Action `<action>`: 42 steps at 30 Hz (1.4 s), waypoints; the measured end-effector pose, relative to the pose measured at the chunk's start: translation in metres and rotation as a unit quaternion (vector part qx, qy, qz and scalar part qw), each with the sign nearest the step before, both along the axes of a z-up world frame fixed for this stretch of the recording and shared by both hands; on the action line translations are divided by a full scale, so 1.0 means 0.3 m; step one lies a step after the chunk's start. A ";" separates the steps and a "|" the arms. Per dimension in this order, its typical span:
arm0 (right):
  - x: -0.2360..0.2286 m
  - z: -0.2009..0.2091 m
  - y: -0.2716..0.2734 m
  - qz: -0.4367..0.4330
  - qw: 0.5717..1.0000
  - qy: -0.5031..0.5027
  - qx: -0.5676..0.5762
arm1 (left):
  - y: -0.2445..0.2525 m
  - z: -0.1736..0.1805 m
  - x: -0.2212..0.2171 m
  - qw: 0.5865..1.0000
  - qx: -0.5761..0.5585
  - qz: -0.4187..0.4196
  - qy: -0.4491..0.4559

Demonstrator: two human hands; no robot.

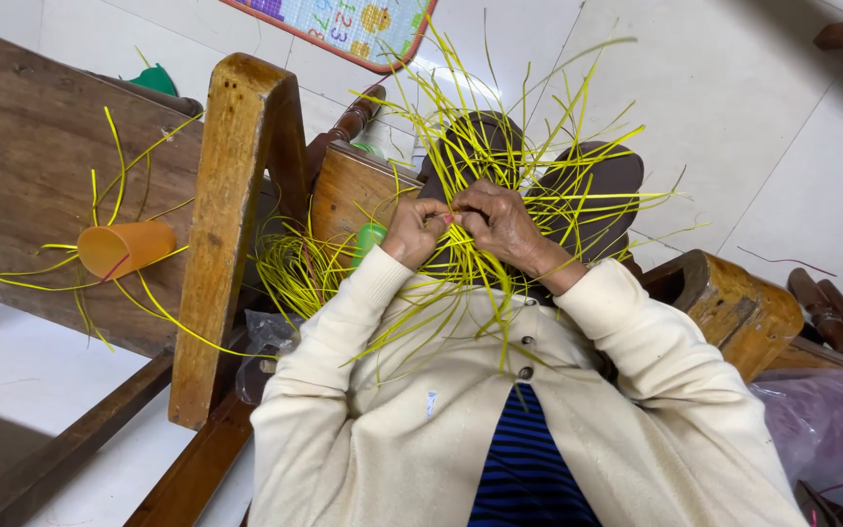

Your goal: A person is weaving yellow plastic strands to create a circular base, likely for a basket or hat, using complex finger movements.

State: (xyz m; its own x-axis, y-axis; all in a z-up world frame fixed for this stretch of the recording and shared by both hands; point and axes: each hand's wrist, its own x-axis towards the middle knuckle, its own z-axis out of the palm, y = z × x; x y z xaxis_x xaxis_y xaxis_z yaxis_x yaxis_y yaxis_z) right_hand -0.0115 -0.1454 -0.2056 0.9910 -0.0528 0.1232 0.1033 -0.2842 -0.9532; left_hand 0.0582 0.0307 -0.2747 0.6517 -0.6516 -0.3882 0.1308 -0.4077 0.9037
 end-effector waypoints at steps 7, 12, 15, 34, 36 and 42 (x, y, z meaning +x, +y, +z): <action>-0.021 -0.029 0.013 -0.010 0.993 -0.050 -0.111 | -0.006 0.029 -0.034 1.000 -0.013 0.009 -0.017; -0.027 0.002 0.046 0.013 0.951 -0.070 -0.300 | -0.007 0.041 -0.046 0.999 -0.010 0.016 -0.027; -0.022 0.002 0.033 0.026 0.972 -0.019 -0.233 | -0.010 0.009 -0.054 0.999 0.017 0.031 -0.025; -0.167 0.204 -0.362 -0.094 0.931 0.215 0.279 | -0.024 0.042 -0.030 0.999 0.020 0.046 -0.009; -0.167 0.230 -0.403 -0.083 0.932 0.226 0.271 | -0.019 0.040 -0.032 0.999 0.019 0.046 -0.001; -0.261 0.414 -0.636 -0.068 0.948 0.297 -0.087 | -0.028 0.024 -0.027 0.998 0.028 0.023 -0.054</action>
State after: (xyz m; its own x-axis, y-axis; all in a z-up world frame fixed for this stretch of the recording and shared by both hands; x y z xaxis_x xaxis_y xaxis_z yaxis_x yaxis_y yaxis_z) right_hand -0.0898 -0.3362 -0.0813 0.8735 -0.2147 -0.4369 -0.4866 -0.4156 -0.7685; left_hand 0.0500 0.0223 -0.2674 0.7210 -0.5988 -0.3487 0.0541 -0.4531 0.8898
